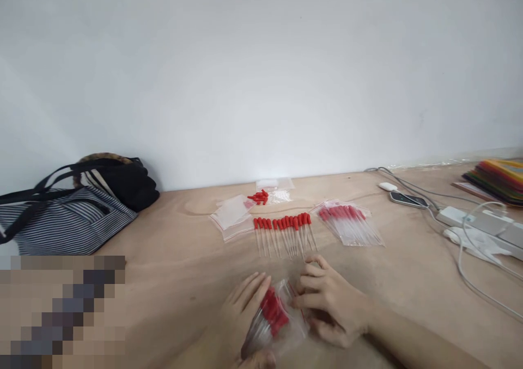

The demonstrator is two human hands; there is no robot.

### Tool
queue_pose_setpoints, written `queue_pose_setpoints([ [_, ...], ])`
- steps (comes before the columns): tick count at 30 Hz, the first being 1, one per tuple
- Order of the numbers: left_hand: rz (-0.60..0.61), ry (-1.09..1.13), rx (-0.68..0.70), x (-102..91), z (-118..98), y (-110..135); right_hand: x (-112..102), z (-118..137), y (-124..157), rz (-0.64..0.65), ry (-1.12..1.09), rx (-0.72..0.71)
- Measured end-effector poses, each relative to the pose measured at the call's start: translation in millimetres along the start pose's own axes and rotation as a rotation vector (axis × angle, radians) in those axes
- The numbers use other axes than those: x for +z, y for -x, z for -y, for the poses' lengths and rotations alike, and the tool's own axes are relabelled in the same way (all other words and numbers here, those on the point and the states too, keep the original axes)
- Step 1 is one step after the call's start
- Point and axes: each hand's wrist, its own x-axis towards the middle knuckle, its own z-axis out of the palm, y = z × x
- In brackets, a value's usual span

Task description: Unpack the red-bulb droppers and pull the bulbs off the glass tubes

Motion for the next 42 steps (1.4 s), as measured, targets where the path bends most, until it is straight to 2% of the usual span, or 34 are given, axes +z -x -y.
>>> queue_pose_setpoints([
  [2, 0.022, 0.024, -0.011, 3.7, 0, 7, -4, 4, -2, 0.036, -0.12, 0.086],
  [5, 0.06, 0.097, -0.001, 3.1, 4, 5, -4, 9, -6, 0.064, -0.15, 0.252],
  [8, 0.137, 0.183, 0.022, -2.3, 9, -4, 3, 11, -8, 0.017, -0.149, 0.405],
  [11, 0.188, 0.251, 0.007, -6.8, 12, -13, 8, 10, -8, 0.002, -0.188, 0.465],
  [18, 0.229, 0.321, -0.071, -9.1, 18, -10, 13, 8, -9, 0.079, -0.119, 0.475],
  [25, 0.295, 0.375, -0.186, -11.0, 20, -4, 5, 6, -14, 0.113, -0.133, 0.408],
  [36, 0.189, 0.432, -0.066, 5.9, 35, -1, 11, 3, -17, 0.114, -0.087, 0.305],
  [42, 0.201, 0.374, -0.119, 3.1, 33, 0, 14, 3, -21, 0.058, -0.127, 0.362],
])
